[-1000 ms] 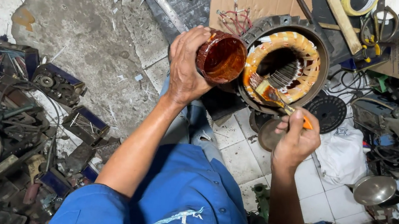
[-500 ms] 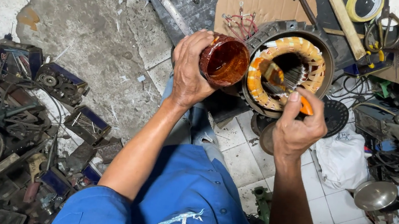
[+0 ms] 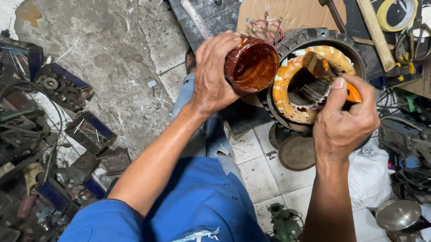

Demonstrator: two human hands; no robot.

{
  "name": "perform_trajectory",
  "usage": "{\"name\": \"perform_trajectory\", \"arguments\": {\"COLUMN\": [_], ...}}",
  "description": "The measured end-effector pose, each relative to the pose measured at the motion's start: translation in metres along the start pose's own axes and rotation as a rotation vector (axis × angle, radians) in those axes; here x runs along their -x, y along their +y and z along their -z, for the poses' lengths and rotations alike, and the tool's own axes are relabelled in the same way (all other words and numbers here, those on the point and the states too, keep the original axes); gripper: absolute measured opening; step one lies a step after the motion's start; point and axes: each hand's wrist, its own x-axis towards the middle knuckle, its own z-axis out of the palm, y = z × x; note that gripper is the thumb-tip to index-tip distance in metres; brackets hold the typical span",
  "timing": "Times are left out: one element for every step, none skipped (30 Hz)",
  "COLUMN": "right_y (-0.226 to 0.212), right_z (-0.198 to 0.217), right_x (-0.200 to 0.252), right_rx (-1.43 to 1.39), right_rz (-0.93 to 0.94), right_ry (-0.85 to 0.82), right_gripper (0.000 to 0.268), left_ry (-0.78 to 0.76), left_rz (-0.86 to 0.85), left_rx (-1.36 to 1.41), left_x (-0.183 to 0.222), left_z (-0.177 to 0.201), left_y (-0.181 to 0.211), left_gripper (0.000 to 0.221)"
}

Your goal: Applying insulating varnish to the copper windings of an electric motor stator using a brush in a repair shop.

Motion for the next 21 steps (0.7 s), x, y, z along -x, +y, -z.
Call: {"name": "perform_trajectory", "arguments": {"right_y": [0.000,0.000,0.000,-0.001,-0.003,-0.003,-0.003,-0.003,-0.003,-0.003,-0.003,-0.003,-0.011,-0.018,-0.025,-0.032,-0.039,-0.045,-0.041,-0.036,-0.031], "right_z": [-0.001,-0.003,-0.004,-0.004,-0.003,-0.001,0.006,0.012,0.018,0.024,0.030,0.036,0.043,0.047,0.052,0.052,0.052,0.053,0.047,0.042,0.037], "right_x": [0.002,0.003,0.004,0.007,0.011,0.015,0.018,0.021,0.024,0.028,0.033,0.038,0.042,0.046,0.051,0.055,0.059,0.062,0.062,0.064,0.065], "right_rx": [0.002,-0.005,-0.013,-0.012,-0.024,-0.033,-0.029,-0.039,-0.049,-0.046,-0.054,-0.059,-0.055,-0.054,-0.053,-0.055,-0.060,-0.063,-0.063,-0.151,-0.238], "right_rz": [-0.001,0.024,0.049,0.048,0.055,0.063,0.063,0.042,0.021,0.019,-0.013,-0.046,-0.049,-0.076,-0.103,-0.107,-0.134,-0.161,-0.164,-0.015,0.134], "right_ry": [-0.002,-0.032,-0.062,-0.062,-0.111,-0.158,-0.155,-0.176,-0.198,-0.197,-0.172,-0.147,-0.145,-0.062,0.021,0.023,0.110,0.200,0.206,0.134,0.062], "right_gripper": [0.017,0.015,0.013,0.013,0.012,0.011,0.011,0.010,0.010,0.010,0.011,0.012,0.012,0.014,0.015,0.015,0.021,0.026,0.026,0.024,0.022], "left_ry": [-0.001,-0.007,-0.012,-0.014,-0.014,-0.014,-0.014,-0.019,-0.023,-0.025,-0.028,-0.032,-0.036,-0.087,-0.138,-0.142,-0.142,-0.141,-0.144,-0.158,-0.171], "left_rz": [0.002,0.000,-0.003,-0.002,0.001,0.002,0.000,-0.003,-0.007,-0.007,-0.007,-0.007,-0.007,-0.024,-0.041,-0.043,-0.067,-0.094,-0.099,-0.108,-0.117], "left_rx": [0.002,0.003,0.004,0.005,0.008,0.014,0.018,0.013,0.008,0.010,0.009,0.009,0.013,-0.048,-0.110,-0.112,-0.108,-0.101,-0.100,-0.098,-0.095], "left_x": [0.001,0.001,0.000,0.001,0.001,0.001,0.001,0.000,0.000,0.000,0.000,0.000,0.000,0.000,0.000,0.000,0.001,0.000,0.000,0.001,0.001], "left_z": [0.000,0.000,0.000,-0.001,-0.002,-0.004,-0.005,-0.005,-0.004,-0.004,-0.005,-0.006,-0.005,-0.003,-0.001,-0.001,-0.002,-0.004,-0.004,-0.004,-0.005], "left_y": [0.000,-0.001,-0.001,-0.002,-0.003,-0.004,-0.003,-0.002,-0.001,-0.001,-0.001,0.000,0.003,0.005,0.007,0.007,0.008,0.008,0.009,0.011,0.012], "left_gripper": [0.080,0.080,0.079,0.079,0.080,0.082,0.082,0.081,0.081,0.081,0.081,0.080,0.080,0.078,0.076,0.076,0.078,0.081,0.081,0.084,0.087]}}
